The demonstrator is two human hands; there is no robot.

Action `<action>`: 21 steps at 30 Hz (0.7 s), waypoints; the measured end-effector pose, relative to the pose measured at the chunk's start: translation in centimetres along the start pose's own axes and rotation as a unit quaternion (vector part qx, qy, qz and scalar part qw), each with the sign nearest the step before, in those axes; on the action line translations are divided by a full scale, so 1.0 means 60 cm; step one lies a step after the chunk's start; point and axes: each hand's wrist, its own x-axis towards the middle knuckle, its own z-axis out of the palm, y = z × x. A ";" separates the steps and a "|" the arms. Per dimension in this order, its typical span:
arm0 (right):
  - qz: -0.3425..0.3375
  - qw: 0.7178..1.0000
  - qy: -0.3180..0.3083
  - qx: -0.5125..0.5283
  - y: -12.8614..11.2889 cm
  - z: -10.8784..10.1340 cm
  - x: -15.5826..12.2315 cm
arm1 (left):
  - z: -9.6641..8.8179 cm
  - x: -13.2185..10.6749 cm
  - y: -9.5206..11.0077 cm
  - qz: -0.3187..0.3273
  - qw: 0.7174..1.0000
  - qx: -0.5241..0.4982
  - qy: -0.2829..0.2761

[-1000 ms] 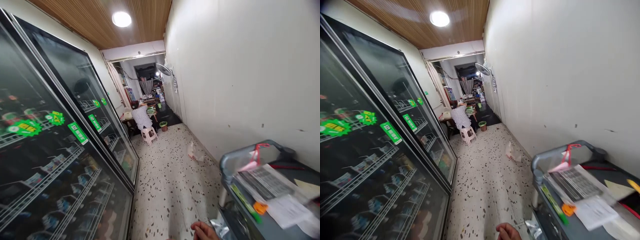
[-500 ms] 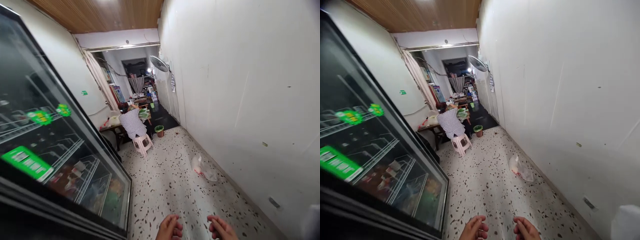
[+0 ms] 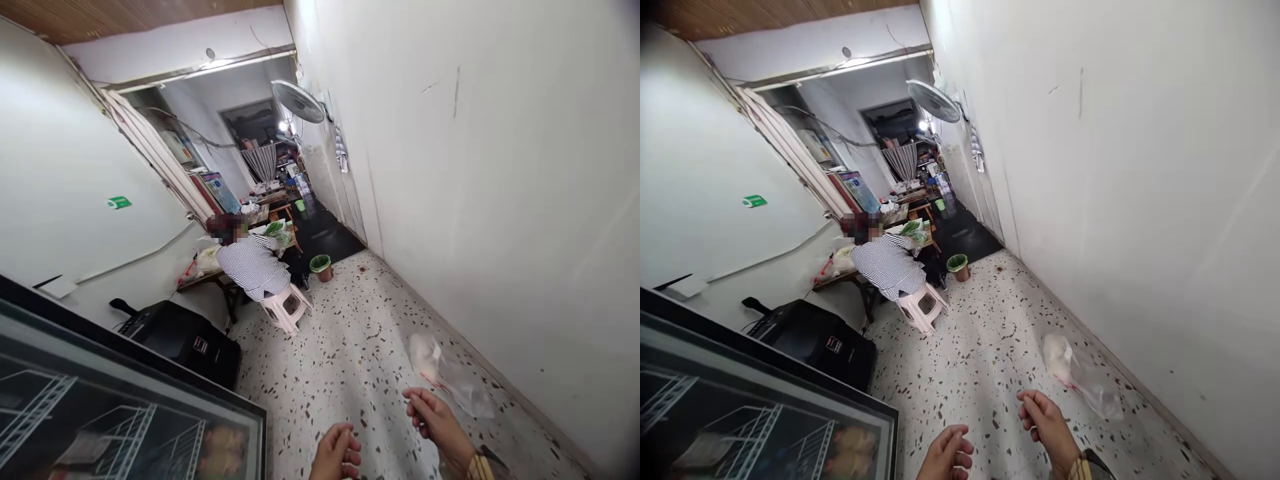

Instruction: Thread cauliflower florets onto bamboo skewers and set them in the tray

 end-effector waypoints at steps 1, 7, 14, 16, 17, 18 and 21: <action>0.002 1.000 -0.006 0.000 -0.005 0.019 0.036 | -0.008 0.036 0.019 -0.005 1.000 0.006 0.000; 0.026 0.998 0.041 0.030 -0.024 0.132 0.255 | -0.087 0.268 0.167 -0.013 0.999 0.028 -0.033; -0.012 0.997 0.063 0.042 -0.125 0.292 0.472 | -0.205 0.510 0.400 0.035 0.997 0.063 -0.031; -0.020 0.994 0.090 0.052 -0.149 0.303 0.525 | -0.212 0.574 0.448 0.028 0.996 0.082 -0.029; -0.010 0.992 0.108 0.060 -0.160 0.301 0.553 | -0.211 0.606 0.468 0.016 0.995 0.090 -0.029; 0.009 0.990 0.126 0.070 -0.169 0.295 0.582 | -0.208 0.638 0.486 0.000 0.995 0.097 -0.029; 0.077 0.977 0.167 0.105 -0.192 0.260 0.681 | -0.196 0.744 0.534 -0.035 0.992 0.118 -0.037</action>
